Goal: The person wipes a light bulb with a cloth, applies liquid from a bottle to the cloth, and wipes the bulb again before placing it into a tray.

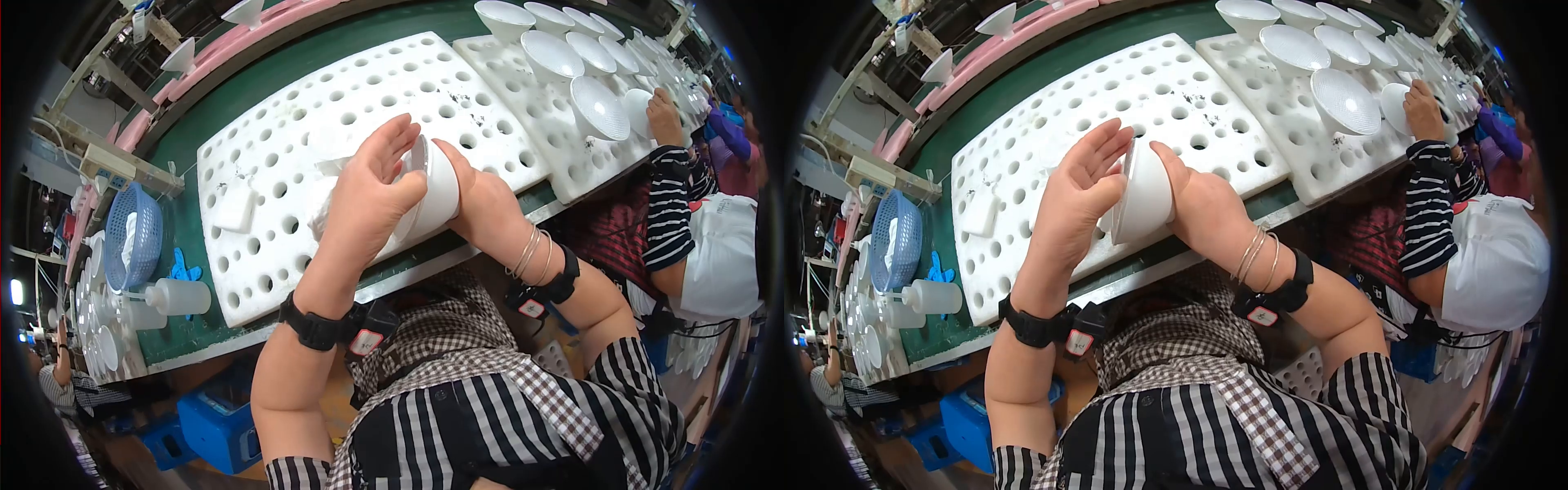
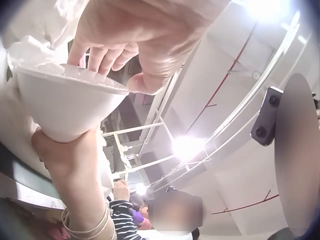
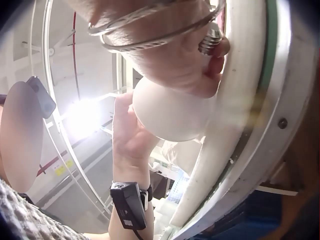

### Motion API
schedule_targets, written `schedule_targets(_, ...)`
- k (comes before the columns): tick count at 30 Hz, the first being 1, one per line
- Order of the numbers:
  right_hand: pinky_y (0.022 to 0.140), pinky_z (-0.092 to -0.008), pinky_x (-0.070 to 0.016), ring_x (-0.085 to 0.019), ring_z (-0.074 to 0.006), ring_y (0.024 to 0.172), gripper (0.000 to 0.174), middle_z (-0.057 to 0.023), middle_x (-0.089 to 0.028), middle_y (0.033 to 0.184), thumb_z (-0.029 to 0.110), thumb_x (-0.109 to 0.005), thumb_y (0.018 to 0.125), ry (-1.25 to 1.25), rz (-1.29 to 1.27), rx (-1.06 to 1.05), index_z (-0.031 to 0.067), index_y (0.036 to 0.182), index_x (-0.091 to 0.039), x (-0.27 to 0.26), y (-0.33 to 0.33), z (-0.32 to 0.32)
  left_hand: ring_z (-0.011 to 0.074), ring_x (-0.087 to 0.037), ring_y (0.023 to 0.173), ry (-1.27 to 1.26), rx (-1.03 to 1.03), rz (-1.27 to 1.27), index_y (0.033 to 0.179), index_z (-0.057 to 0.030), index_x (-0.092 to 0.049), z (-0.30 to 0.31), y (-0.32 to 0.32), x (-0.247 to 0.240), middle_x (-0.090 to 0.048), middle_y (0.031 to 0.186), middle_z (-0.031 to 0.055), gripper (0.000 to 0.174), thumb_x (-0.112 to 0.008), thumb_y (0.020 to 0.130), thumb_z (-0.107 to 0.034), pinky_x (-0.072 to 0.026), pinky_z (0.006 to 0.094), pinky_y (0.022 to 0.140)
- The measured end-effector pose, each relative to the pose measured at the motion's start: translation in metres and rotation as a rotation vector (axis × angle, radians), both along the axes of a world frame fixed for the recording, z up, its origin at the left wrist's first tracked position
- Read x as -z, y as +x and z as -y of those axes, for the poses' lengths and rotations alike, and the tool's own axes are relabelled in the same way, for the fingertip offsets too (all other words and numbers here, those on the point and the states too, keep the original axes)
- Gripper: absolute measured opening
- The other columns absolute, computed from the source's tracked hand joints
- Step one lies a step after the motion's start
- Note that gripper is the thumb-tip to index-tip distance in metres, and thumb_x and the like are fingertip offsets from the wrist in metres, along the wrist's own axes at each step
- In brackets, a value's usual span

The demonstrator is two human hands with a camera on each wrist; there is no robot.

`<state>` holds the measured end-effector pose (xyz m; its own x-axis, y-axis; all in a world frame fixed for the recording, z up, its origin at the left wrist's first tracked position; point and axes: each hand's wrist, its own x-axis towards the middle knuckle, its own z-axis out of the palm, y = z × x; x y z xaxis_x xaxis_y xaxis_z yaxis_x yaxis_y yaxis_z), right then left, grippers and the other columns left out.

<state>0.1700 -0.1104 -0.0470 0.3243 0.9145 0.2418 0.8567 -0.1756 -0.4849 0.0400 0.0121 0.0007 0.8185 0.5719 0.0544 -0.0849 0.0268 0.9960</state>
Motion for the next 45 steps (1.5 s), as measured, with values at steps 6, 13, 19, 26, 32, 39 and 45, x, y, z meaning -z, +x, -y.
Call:
schedule_targets(6, 0.067, -0.0450, -0.0516, -0.065, -0.0372, 0.079, 0.079, -0.0201, -0.066, 0.092, 0.004, -0.067, 0.074, 0.077, 0.000, -0.033, 0.0004, 0.143, -0.029, 0.005, -0.004, 0.004, 0.0278, -0.042, 0.136, -0.047, -0.064, -0.001, 0.142, 0.0070, -0.038, 0.006, 0.003, 0.000, -0.048, 0.140, 0.0226, 0.067, -0.055, 0.078, -0.002, -0.0279, 0.0381, 0.115)
schedule_targets(13, 0.065, -0.0455, -0.0512, -0.064, -0.0374, 0.076, 0.076, -0.0199, -0.066, 0.091, 0.002, -0.063, 0.076, 0.114, -0.008, -0.052, 0.0008, 0.144, -0.028, 0.007, 0.000, 0.005, 0.0255, -0.033, 0.141, 0.023, 0.135, 0.022, 0.144, 0.0059, -0.034, 0.010, -0.023, 0.000, -0.040, 0.147, 0.0166, 0.072, -0.053, 0.075, 0.002, -0.0204, 0.0391, 0.119)
schedule_targets(19, 0.065, -0.0450, -0.0513, -0.065, -0.0376, 0.076, 0.077, -0.0194, -0.066, 0.087, 0.006, -0.065, 0.076, 0.094, 0.015, -0.039, 0.0031, 0.144, -0.029, 0.011, -0.003, 0.003, 0.0271, -0.034, 0.141, -0.016, 0.096, -0.001, 0.144, 0.0066, -0.034, 0.005, -0.013, -0.005, -0.040, 0.146, 0.0199, 0.073, -0.052, 0.074, 0.003, -0.0210, 0.0390, 0.119)
schedule_targets(26, 0.064, -0.0443, -0.0515, -0.066, -0.0369, 0.075, 0.076, -0.0183, -0.066, 0.082, 0.008, -0.068, 0.077, 0.195, 0.017, -0.045, 0.0051, 0.144, -0.032, 0.016, -0.005, 0.004, 0.0285, -0.034, 0.141, -0.037, 0.104, -0.035, 0.145, 0.0062, -0.033, -0.004, 0.002, -0.011, -0.039, 0.147, 0.0219, 0.073, -0.052, 0.075, 0.004, -0.0230, 0.0386, 0.118)
schedule_targets(32, 0.063, -0.0451, -0.0511, -0.064, -0.0361, 0.074, 0.075, -0.0190, -0.066, 0.091, 0.003, -0.059, 0.079, 0.101, 0.001, -0.055, 0.0021, 0.146, -0.027, 0.010, -0.003, 0.006, 0.0281, -0.037, 0.139, 0.083, 0.068, -0.054, 0.144, 0.0083, -0.033, 0.017, -0.030, 0.000, -0.040, 0.145, 0.0236, 0.072, -0.054, 0.075, -0.001, -0.0256, 0.0378, 0.117)
schedule_targets(39, 0.066, -0.0454, -0.0512, -0.064, -0.0383, 0.077, 0.074, -0.0192, -0.066, 0.092, 0.002, -0.059, 0.078, 0.126, 0.016, -0.058, 0.0021, 0.145, -0.028, 0.011, -0.007, 0.008, 0.0313, -0.034, 0.141, 0.012, 0.121, -0.150, 0.145, 0.0065, -0.033, -0.003, 0.006, -0.018, -0.037, 0.147, 0.0248, 0.071, -0.050, 0.075, 0.004, -0.0262, 0.0369, 0.116)
schedule_targets(45, 0.067, -0.0453, -0.0512, -0.064, -0.0383, 0.078, 0.075, -0.0182, -0.066, 0.092, 0.001, -0.060, 0.077, 0.158, 0.005, -0.073, 0.0018, 0.145, -0.028, 0.011, -0.007, 0.010, 0.0281, -0.032, 0.142, 0.062, 0.174, -0.107, 0.146, 0.0054, -0.032, 0.004, -0.014, -0.013, -0.036, 0.149, 0.0220, 0.072, -0.050, 0.076, 0.004, -0.0216, 0.0371, 0.118)
